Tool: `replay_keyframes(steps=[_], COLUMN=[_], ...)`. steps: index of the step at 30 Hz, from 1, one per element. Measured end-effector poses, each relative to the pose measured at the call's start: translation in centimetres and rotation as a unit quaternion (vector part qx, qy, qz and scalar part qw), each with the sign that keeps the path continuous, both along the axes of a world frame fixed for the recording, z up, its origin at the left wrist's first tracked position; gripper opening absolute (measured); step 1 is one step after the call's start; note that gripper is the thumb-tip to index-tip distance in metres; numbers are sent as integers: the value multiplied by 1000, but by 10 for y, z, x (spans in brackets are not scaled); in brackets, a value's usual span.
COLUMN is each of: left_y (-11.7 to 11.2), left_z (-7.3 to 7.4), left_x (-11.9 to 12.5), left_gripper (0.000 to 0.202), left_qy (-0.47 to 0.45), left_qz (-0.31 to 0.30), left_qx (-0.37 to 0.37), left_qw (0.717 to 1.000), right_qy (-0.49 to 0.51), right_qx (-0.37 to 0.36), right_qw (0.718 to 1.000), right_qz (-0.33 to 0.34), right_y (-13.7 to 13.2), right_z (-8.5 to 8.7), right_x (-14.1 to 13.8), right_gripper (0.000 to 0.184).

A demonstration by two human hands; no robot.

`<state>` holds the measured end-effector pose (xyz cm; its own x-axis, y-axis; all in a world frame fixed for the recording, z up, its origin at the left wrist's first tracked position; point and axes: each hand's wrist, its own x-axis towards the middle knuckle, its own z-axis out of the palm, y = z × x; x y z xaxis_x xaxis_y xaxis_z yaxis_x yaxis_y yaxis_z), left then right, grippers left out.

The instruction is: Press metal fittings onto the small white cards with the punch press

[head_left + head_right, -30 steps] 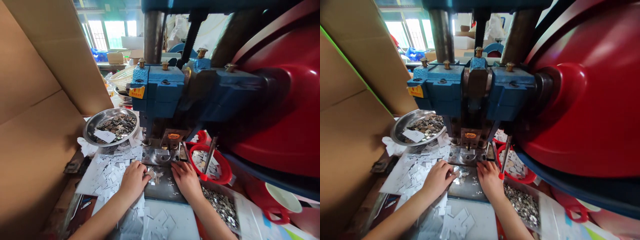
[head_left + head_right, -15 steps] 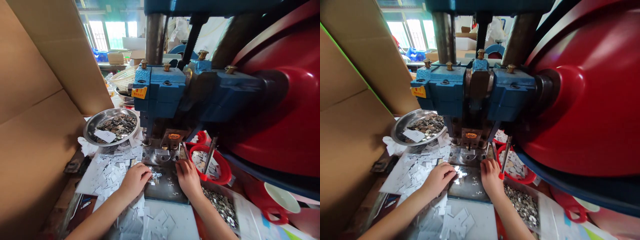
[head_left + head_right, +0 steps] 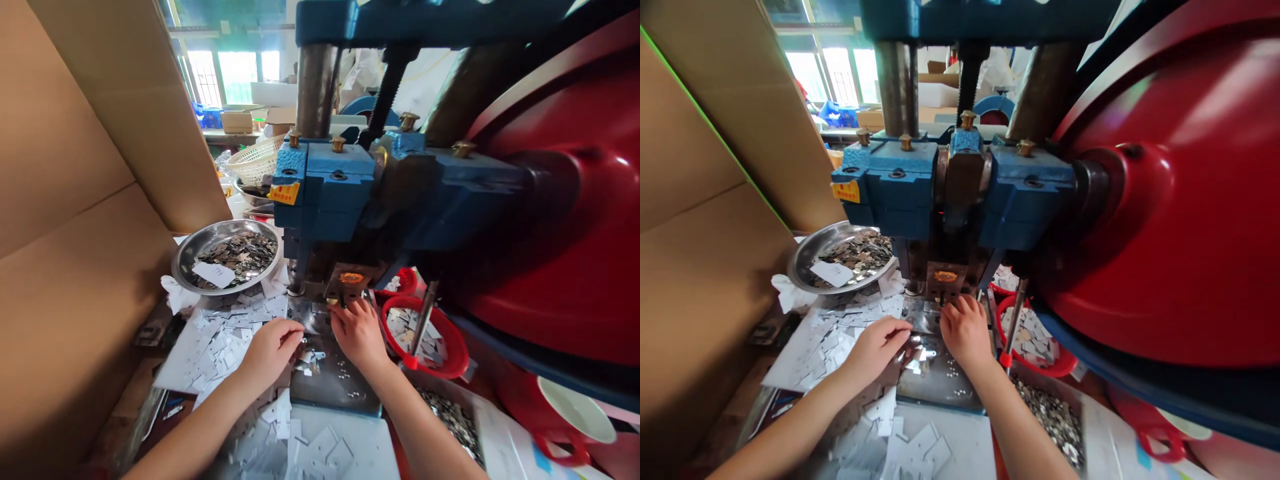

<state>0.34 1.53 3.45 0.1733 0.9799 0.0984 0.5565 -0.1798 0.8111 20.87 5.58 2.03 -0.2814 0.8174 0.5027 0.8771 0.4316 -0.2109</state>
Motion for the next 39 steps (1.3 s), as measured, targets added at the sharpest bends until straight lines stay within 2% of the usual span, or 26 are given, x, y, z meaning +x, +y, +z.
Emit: replay_keyframes(steps=[5,8,11,15,22,28,39], left_y=[18,30,42,52,55,55,63], left_z=[5,6,6,2,-2,-1,-11], left_x=[7,17,29,43,49,51,50], left_gripper=[19,17,15,12,9,8,11], left_qy=[-4,-6,9,57,78,91,67], left_qz=[-8,12,39,35,72,95,69], left_qx=[44,39,26,51,75,62,65], left_qw=[999,999,999,996,992,989,993], right_qy=[-47,-50,-10,50,37,15,-27], right_qx=[12,18,10,-11,-11,11,8], right_qw=[998,998,999,998,999,999,999], right_qz=[38,46,31,25,38,31,14], right_y=[-9,-9,-7,-7,-9,-9,-11], right_z=[8,9,5,-2,-8,-6,7], right_x=[8,10,11,14,14,12,6], right_gripper=[34,34,32,34,40,39,37])
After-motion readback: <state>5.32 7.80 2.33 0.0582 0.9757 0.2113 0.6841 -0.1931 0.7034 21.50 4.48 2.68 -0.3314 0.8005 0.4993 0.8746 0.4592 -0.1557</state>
